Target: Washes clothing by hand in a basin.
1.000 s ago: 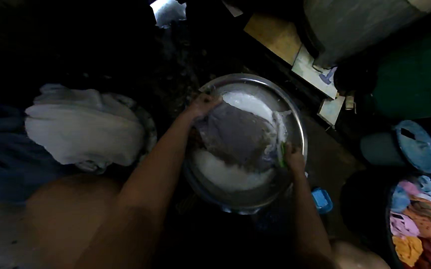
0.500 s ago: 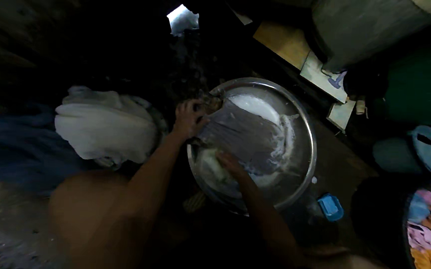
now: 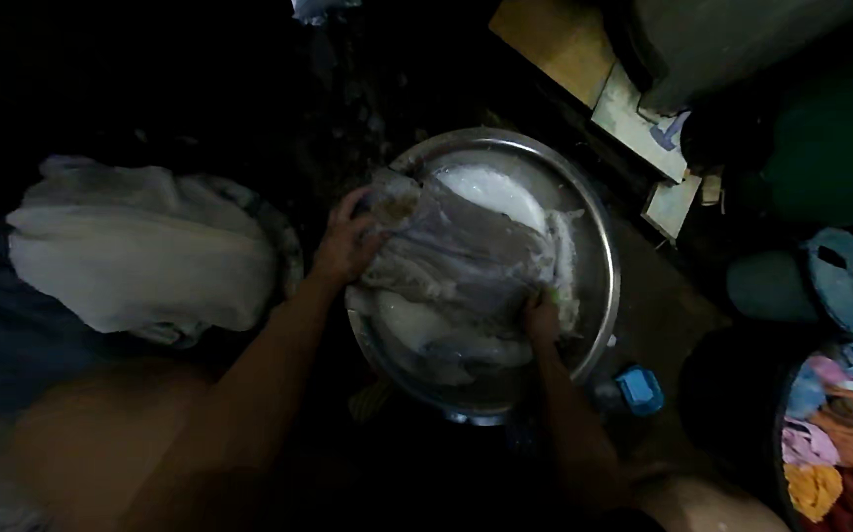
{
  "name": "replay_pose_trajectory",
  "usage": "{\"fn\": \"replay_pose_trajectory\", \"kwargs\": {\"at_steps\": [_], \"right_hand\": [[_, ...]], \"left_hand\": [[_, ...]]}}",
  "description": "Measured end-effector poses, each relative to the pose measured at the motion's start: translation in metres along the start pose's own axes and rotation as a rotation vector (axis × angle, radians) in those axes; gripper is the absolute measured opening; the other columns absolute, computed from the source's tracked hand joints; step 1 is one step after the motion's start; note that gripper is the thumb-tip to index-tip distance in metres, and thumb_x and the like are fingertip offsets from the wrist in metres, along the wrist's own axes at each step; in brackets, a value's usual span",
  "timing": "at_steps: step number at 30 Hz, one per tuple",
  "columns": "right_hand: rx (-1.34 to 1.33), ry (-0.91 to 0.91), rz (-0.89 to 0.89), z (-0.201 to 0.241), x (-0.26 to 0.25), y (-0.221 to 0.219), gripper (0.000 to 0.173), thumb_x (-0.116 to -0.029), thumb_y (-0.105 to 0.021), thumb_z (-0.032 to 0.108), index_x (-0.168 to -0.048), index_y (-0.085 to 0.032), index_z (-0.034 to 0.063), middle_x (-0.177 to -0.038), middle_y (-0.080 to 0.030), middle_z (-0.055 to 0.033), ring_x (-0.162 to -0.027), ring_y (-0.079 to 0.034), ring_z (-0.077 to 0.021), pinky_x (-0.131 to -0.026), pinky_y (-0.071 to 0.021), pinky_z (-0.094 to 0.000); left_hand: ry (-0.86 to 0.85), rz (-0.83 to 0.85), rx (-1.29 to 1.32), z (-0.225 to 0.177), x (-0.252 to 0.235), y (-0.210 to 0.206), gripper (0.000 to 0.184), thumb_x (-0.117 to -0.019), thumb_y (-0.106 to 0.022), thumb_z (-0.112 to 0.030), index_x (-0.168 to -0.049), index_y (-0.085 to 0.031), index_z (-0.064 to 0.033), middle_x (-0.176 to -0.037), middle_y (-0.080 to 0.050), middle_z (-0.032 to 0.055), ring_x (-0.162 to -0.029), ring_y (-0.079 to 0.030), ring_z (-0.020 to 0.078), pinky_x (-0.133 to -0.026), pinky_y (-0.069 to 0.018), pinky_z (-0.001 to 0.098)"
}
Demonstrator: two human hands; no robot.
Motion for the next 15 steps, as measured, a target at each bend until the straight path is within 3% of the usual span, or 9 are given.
{"fn": "replay_pose_trajectory", "kwargs": {"at_steps": [2, 3, 5, 6, 7, 10, 12, 13, 15], "right_hand": [[-0.185, 0.202, -0.01, 0.076, 0.041, 0.008, 0.051, -0.1087, -0.048, 0.027, -0.156, -0.041, 0.0079, -0.14, -0.058, -0.0272, -0.121, -0.063, -0.0409, -0.102, -0.0516, -0.055], [-0.273, 0.359, -0.005, 0.116, 0.07, -0.002, 0.052, -0.1075, -0.051, 0.026, -0.155, -0.042, 0.0073, -0.137, -0.06, -0.0265, -0.117, -0.065, -0.0402, -0.098, -0.0539, -0.0549], [-0.314, 0.672, -0.009, 0.166, 0.122, -0.033, 0.05, -0.1033, -0.059, 0.027, -0.151, -0.051, 0.0142, -0.134, -0.063, -0.0225, -0.102, -0.07, -0.0375, -0.083, -0.0597, -0.0542], [-0.275, 0.733, -0.006, 0.167, 0.132, -0.047, 0.049, -0.1024, -0.061, 0.029, -0.15, -0.054, 0.0192, -0.133, -0.063, -0.0222, -0.095, -0.072, -0.0371, -0.075, -0.0604, -0.0531], [-0.233, 0.703, 0.002, 0.15, 0.124, -0.056, 0.047, -0.1033, -0.059, 0.03, -0.149, -0.056, 0.023, -0.134, -0.063, -0.0213, -0.097, -0.072, -0.037, -0.077, -0.0602, -0.0536], [-0.105, 0.377, -0.082, 0.042, 0.048, -0.041, 0.043, -0.1047, -0.053, 0.03, -0.143, -0.06, 0.0103, -0.121, -0.07, -0.0234, -0.103, -0.071, -0.0396, -0.086, -0.0577, -0.0567], [0.103, 0.111, 0.046, -0.029, 0.015, -0.012, 0.05, -0.1083, -0.044, 0.039, -0.153, -0.048, 0.0187, -0.136, -0.063, -0.0224, -0.118, -0.066, -0.0405, -0.096, -0.0535, -0.0593], [0.177, 0.067, 0.116, -0.039, 0.003, 0.007, 0.049, -0.1084, -0.044, 0.038, -0.154, -0.048, 0.0216, -0.141, -0.06, -0.0211, -0.123, -0.063, -0.0408, -0.1, -0.0508, -0.0609], [0.268, 0.08, 0.254, -0.023, 0.004, 0.034, 0.048, -0.1063, -0.049, 0.041, -0.15, -0.053, 0.0216, -0.146, -0.057, -0.0199, -0.129, -0.059, -0.0403, -0.103, -0.0476, -0.062]], "left_hand": [[-0.009, -0.013, -0.033, 0.001, 0.0, -0.002, 0.023, -0.0987, -0.067, -0.024, -0.106, -0.074, -0.0038, -0.163, -0.034, 0.0138, -0.147, -0.036, 0.0398, -0.116, -0.0352, 0.0592], [-0.027, -0.021, -0.054, 0.005, -0.001, -0.001, 0.022, -0.099, -0.066, -0.023, -0.107, -0.074, -0.0039, -0.163, -0.036, 0.0141, -0.146, -0.037, 0.0401, -0.116, -0.0351, 0.0591], [-0.056, -0.022, -0.097, 0.009, 0.003, -0.002, 0.023, -0.0995, -0.064, -0.022, -0.11, -0.074, -0.0037, -0.162, -0.037, 0.0144, -0.146, -0.038, 0.041, -0.116, -0.0348, 0.0589], [-0.068, -0.026, -0.11, 0.009, 0.004, -0.002, 0.024, -0.0994, -0.064, -0.022, -0.109, -0.074, -0.0025, -0.161, -0.039, 0.0152, -0.146, -0.039, 0.0417, -0.116, -0.0344, 0.0594], [-0.073, -0.027, -0.127, 0.008, 0.005, -0.001, 0.025, -0.1, -0.064, -0.024, -0.107, -0.073, -0.0022, -0.161, -0.039, 0.0151, -0.146, -0.039, 0.0414, -0.116, -0.0343, 0.0593], [-0.092, -0.046, -0.204, 0.005, 0.001, 0.001, 0.029, -0.1014, -0.06, -0.029, -0.109, -0.073, -0.0042, -0.159, -0.041, 0.0164, -0.147, -0.035, 0.0439, -0.116, -0.0319, 0.0631], [-0.122, -0.034, -0.302, -0.006, 0.007, -0.002, 0.028, -0.1012, -0.06, -0.026, -0.113, -0.072, -0.0033, -0.158, -0.043, 0.0196, -0.148, -0.032, 0.0477, -0.117, -0.0294, 0.0655], [-0.135, -0.029, -0.356, -0.015, 0.004, -0.001, 0.025, -0.1008, -0.061, -0.021, -0.114, -0.07, -0.0016, -0.156, -0.043, 0.0222, -0.147, -0.032, 0.0499, -0.116, -0.0296, 0.0663], [-0.086, 0.03, -0.446, -0.037, 0.005, -0.002, 0.025, -0.1012, -0.061, -0.015, -0.12, -0.068, 0.0002, -0.146, -0.052, 0.0259, -0.138, -0.043, 0.0512, -0.111, -0.0364, 0.0655]]}}
Point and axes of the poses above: each hand's wrist, its own x-axis away from the middle knuckle, its own y-axis out of the back of the hand, z = x × y, the point moved 2 cm from there along -x, towards the middle knuckle
